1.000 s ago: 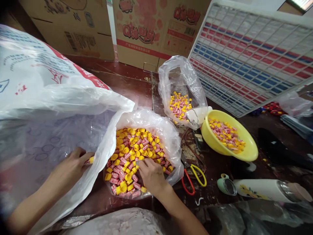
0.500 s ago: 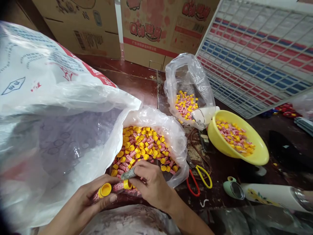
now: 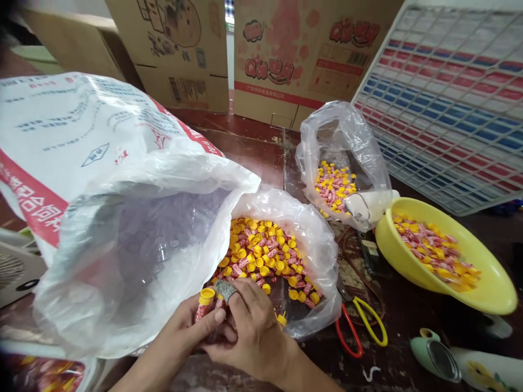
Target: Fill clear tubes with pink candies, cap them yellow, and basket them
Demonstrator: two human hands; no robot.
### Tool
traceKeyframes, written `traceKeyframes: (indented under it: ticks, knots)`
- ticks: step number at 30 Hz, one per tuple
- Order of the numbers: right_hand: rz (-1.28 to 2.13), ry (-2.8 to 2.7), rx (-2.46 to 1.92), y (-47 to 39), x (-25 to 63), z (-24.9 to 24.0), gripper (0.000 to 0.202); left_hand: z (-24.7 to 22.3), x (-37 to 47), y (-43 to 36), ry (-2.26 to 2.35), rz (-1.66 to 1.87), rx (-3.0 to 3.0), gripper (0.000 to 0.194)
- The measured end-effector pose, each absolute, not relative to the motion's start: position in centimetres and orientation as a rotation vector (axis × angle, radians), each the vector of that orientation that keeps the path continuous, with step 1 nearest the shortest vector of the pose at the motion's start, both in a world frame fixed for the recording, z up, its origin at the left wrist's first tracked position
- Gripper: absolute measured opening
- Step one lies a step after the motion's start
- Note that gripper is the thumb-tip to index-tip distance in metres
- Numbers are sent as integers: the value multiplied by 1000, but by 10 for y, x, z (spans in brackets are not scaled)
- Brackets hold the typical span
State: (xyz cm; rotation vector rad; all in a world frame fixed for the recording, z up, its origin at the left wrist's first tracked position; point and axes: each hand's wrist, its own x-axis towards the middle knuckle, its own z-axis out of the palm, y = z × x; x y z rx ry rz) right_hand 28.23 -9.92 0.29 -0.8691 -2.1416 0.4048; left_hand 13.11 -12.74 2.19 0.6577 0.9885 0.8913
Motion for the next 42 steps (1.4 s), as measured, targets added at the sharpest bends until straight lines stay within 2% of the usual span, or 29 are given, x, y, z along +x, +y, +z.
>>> traceKeyframes:
  ticks: [2,4,6,7,8,10,12,13,16,21,24,26,29,30,32,34,38,42]
  knots:
    - [462,-2189,-810,-97,281,7,61,24,126,-127,979,863,716,35]
    - [529,-2284,-750,-93,288,15,76,25,112,-126,1055,821,895,26]
    - [583,-2337,-788,-86,303,19,96,25,88,-123,1316,738,1240,12]
    - [597,-2322,-855,-83,313,19,98,24,74,-121,1510,651,1451,9]
    - [596,-2284,-947,-79,324,17,90,24,58,-119,1721,507,1662,16]
    - [542,-2204,-1120,-72,347,10,50,22,29,-115,2045,108,1976,39]
    - [465,-2202,-1242,-67,365,0,10,19,6,-111,2121,-210,2140,51]
    - [442,-2228,-1291,-66,371,-4,7,16,-3,-111,2114,-306,2213,54]
    - [433,-2331,-1344,-69,377,-14,15,-1,-22,-112,2049,-379,2447,58]
    - [354,-2549,-1143,-77,356,-23,16,-33,-48,-116,2000,-256,2531,59]
    - [251,-2703,-1047,-76,344,-29,16,-33,-53,-115,1960,-160,2437,56]
    - [200,-2726,-1040,-73,341,-34,16,-24,-48,-113,1993,2,2267,48]
    - [192,-2659,-1100,-69,344,-40,15,-7,-30,-113,1960,398,1818,21]
    - [224,-2595,-1126,-68,345,-40,13,-3,-22,-114,1903,528,1635,25]
    - [366,-2361,-1205,-69,346,-35,8,2,-1,-119,1748,764,1277,41]
    - [654,-2011,-1262,-73,341,-24,2,3,25,-125,1589,969,983,47]
    - [1349,-1360,-1185,-83,319,4,23,3,72,-138,1461,1110,757,43]
    - [1536,-1145,-1117,-84,305,16,35,6,92,-149,1574,1258,1046,20]
